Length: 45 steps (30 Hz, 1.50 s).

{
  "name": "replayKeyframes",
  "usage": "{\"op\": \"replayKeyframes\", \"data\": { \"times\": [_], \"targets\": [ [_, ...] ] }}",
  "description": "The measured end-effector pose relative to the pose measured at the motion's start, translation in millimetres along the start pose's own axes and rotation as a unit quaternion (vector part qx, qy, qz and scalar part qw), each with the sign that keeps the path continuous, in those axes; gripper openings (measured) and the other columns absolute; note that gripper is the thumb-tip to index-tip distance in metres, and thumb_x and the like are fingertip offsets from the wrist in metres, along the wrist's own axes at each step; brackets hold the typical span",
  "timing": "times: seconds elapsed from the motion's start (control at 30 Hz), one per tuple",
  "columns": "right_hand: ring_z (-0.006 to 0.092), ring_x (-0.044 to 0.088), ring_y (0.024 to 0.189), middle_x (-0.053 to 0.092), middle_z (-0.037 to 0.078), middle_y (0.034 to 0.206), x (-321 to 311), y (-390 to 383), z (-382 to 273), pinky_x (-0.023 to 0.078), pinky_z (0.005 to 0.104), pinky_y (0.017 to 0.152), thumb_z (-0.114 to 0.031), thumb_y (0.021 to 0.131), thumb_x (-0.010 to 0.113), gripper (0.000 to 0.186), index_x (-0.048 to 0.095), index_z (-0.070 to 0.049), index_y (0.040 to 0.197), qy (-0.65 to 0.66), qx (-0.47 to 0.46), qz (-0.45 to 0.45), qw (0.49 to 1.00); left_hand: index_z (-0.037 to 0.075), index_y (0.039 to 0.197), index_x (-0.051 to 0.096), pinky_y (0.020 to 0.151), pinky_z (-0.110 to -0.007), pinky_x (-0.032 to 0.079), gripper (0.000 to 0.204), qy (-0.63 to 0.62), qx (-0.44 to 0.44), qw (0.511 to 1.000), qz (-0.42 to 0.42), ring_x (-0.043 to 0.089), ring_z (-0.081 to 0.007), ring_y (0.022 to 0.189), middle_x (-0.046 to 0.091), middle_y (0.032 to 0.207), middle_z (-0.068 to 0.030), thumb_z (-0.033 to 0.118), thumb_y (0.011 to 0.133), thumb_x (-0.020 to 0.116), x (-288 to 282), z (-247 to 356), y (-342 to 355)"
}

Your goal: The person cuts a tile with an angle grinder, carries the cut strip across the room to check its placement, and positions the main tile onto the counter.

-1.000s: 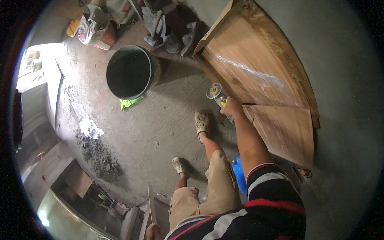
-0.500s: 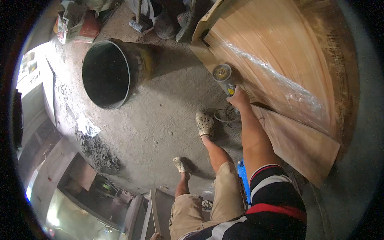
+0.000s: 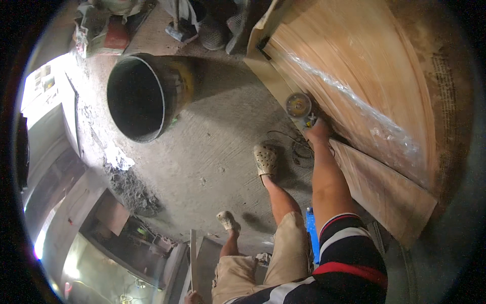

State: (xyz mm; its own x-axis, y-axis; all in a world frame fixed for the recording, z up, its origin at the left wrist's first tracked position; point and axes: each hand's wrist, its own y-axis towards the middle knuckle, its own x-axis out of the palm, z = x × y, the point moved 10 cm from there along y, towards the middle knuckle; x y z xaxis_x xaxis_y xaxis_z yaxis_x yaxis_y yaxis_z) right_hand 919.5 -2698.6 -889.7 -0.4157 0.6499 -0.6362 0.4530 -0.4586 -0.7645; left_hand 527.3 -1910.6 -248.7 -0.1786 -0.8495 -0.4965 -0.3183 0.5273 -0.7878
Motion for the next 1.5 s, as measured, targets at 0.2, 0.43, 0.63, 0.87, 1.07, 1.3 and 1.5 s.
{"op": "replayKeyframes", "data": {
  "times": [0.2,0.43,0.63,0.87,1.07,1.3,1.5],
  "targets": [
    [0.0443,0.047,0.143,0.050,0.029,0.153,-30,-77,5,0.037,0.0489,0.118,-0.063,0.088,0.070,0.101,0.038,0.002,0.158,0.201,0.023,0.008,0.979,0.000,0.099,0.065,0.050,-0.041,0.053,0.024,0.001,0.035,0.999,0.033,0.065,-0.0266,0.056,0.068,0.076,-0.0152,0.023,0.096,0.069,-21,29,-30],
    [0.0308,0.063,0.105,0.061,0.021,0.126,-14,-257,50,0.051,0.0439,0.081,-0.049,0.095,0.069,0.081,0.044,0.003,0.152,0.211,0.115,-0.167,0.956,0.003,0.099,0.067,0.052,-0.039,0.050,0.026,-0.039,0.170,0.985,-0.006,0.063,-0.0227,0.060,0.066,0.078,-0.0098,0.029,0.097,0.068,-32,117,-58],
    [0.0187,0.063,0.066,0.066,0.007,0.093,-40,-345,35,0.048,0.0343,0.046,-0.039,0.095,0.072,0.060,0.055,-0.001,0.140,0.228,0.127,-0.215,0.941,0.004,0.097,0.067,0.054,-0.038,0.052,0.027,-0.097,0.238,0.966,-0.023,0.063,-0.0210,0.060,0.067,0.080,-0.0083,0.031,0.097,0.066,-61,158,-67],
    [0.0198,0.066,0.072,0.069,0.007,0.099,-115,-415,-74,0.053,0.0351,0.051,-0.039,0.099,0.068,0.048,0.063,-0.003,0.130,0.157,0.060,-0.144,0.975,0.007,0.108,0.063,0.053,-0.036,0.053,0.030,-0.271,0.334,0.896,-0.110,0.063,-0.0185,0.061,0.067,0.083,-0.0074,0.035,0.099,0.065,-138,189,-71],
    [0.0169,0.065,0.072,0.065,0.004,0.093,-117,-539,-226,0.052,0.0328,0.052,-0.036,0.100,0.069,0.038,0.064,-0.006,0.121,0.172,-0.010,-0.134,0.976,0.009,0.116,0.060,0.051,-0.031,0.051,0.032,-0.403,0.395,0.779,-0.272,0.062,-0.0152,0.060,0.066,0.086,-0.0046,0.039,0.104,0.059,-249,230,-8],
    [0.0167,0.071,0.079,0.073,0.007,0.099,-30,-723,-408,0.054,0.0343,0.059,-0.035,0.095,0.074,0.044,0.065,-0.003,0.124,-0.100,-0.146,-0.164,0.970,0.013,0.111,0.056,0.052,-0.027,0.049,0.022,-0.489,0.367,0.723,-0.324,0.060,-0.0122,0.060,0.064,0.085,-0.0027,0.035,0.106,0.058,-385,235,57],
    [0.0188,0.073,0.079,0.076,0.014,0.109,5,-780,-534,0.055,0.0341,0.058,-0.035,0.095,0.075,0.062,0.058,0.003,0.141,-0.135,-0.217,-0.159,0.954,0.011,0.114,0.055,0.050,-0.027,0.048,0.022,-0.552,0.381,0.676,-0.306,0.059,-0.0122,0.059,0.064,0.085,-0.0029,0.032,0.107,0.057,-451,277,81]
  ]
}}
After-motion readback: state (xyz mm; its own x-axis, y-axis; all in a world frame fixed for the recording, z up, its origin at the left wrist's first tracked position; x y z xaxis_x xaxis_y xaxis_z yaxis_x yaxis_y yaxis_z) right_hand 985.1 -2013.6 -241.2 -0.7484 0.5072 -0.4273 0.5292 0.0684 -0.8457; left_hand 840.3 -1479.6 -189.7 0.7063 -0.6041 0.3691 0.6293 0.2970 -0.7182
